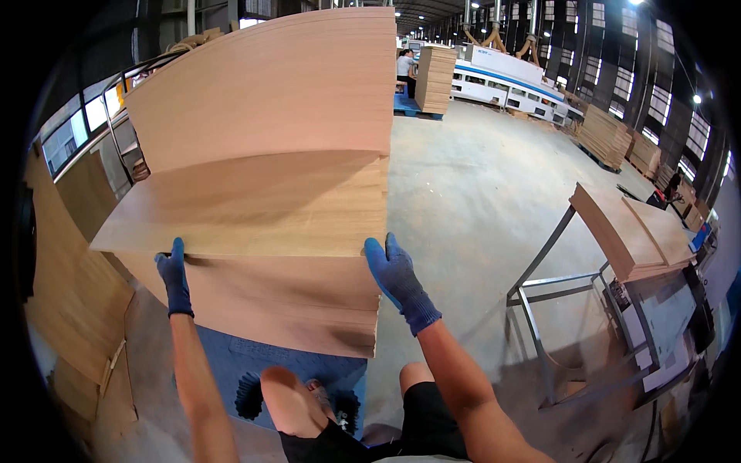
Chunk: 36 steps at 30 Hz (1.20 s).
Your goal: The person picks up wooden boards from a table one at a time and stacks them onto a pile.
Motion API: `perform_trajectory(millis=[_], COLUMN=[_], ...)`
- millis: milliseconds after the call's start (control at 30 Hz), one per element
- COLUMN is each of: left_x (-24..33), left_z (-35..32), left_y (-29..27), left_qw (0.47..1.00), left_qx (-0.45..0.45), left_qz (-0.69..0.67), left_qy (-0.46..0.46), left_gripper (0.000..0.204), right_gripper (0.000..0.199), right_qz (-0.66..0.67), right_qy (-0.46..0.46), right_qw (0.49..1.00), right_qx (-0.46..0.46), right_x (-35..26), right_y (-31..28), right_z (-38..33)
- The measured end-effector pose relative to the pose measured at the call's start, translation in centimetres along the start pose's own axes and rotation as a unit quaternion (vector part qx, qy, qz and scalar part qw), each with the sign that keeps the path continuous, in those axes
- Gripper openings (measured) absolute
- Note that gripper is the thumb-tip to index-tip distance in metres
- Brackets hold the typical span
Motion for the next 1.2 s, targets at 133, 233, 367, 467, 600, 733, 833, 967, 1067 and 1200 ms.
perform_trajectory(millis=[133,233,367,467,600,733,833,967,1067,1200], left_x=[-0.7,-2.1,-2.2,-0.8,-2.4,-2.8,-2.4,-2.6,-3.1,-3.9], left_z=[1.1,2.3,2.3,1.3,3.3,4.2,3.6,3.6,4.0,3.8], left_y=[2.4,2.5,3.1,3.6,3.7,3.7,4.7,4.1,3.4,4.2], left_qw=[0.988,0.978,0.981,0.984,0.984,0.977,0.979,0.981,0.974,0.978], left_qx=[-0.005,0.07,0.027,0.027,0.021,0.012,0.012,0.024,0.076,0.109], left_qz=[0.148,0.193,0.192,0.172,0.172,0.199,0.194,0.193,0.212,0.16], left_qy=[-0.035,0.037,0.019,-0.025,-0.044,-0.071,-0.068,-0.009,0.039,0.076], left_gripper=[0.06,0.061,0.06,0.059,0.057,0.061,0.057,0.056,0.061,0.062], right_gripper=[0.044,0.042,0.041,0.035,0.027,0.025,0.029,0.037,0.039,0.043], right_qz=[-0.003,0.062,-0.015,-0.113,-0.161,-0.205,-0.24,-0.242,-0.188,-0.137], right_qy=[-0.006,0.011,-0.036,-0.054,-0.154,-0.165,-0.13,-0.152,-0.088,-0.078], right_qw=[1.0,0.998,0.999,0.992,0.973,0.963,0.961,0.957,0.978,0.986], right_qx=[-0.004,-0.025,0.004,-0.033,-0.056,-0.053,-0.047,-0.041,0.014,0.061], right_x=[0.3,0.8,0.6,-0.7,-1.2,-0.3,1.2,1.3,-0.5,-1.0], right_y=[-0.6,-0.4,-0.4,-1.4,-1.5,-1.1,-0.9,-0.7,-1.1,-2.8], right_z=[-0.2,-0.2,0.1,1.1,0.6,1.1,1.6,1.1,-0.1,-1.9])
Point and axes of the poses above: each hand's wrist, its own z-axis towards the middle knuckle, its own y-axis out of the palm, x = y × z, the point moved 2 cm from there along z, towards the middle knuckle, and after that the axes turned 7 degrees about -y, right-handed, at the moved point
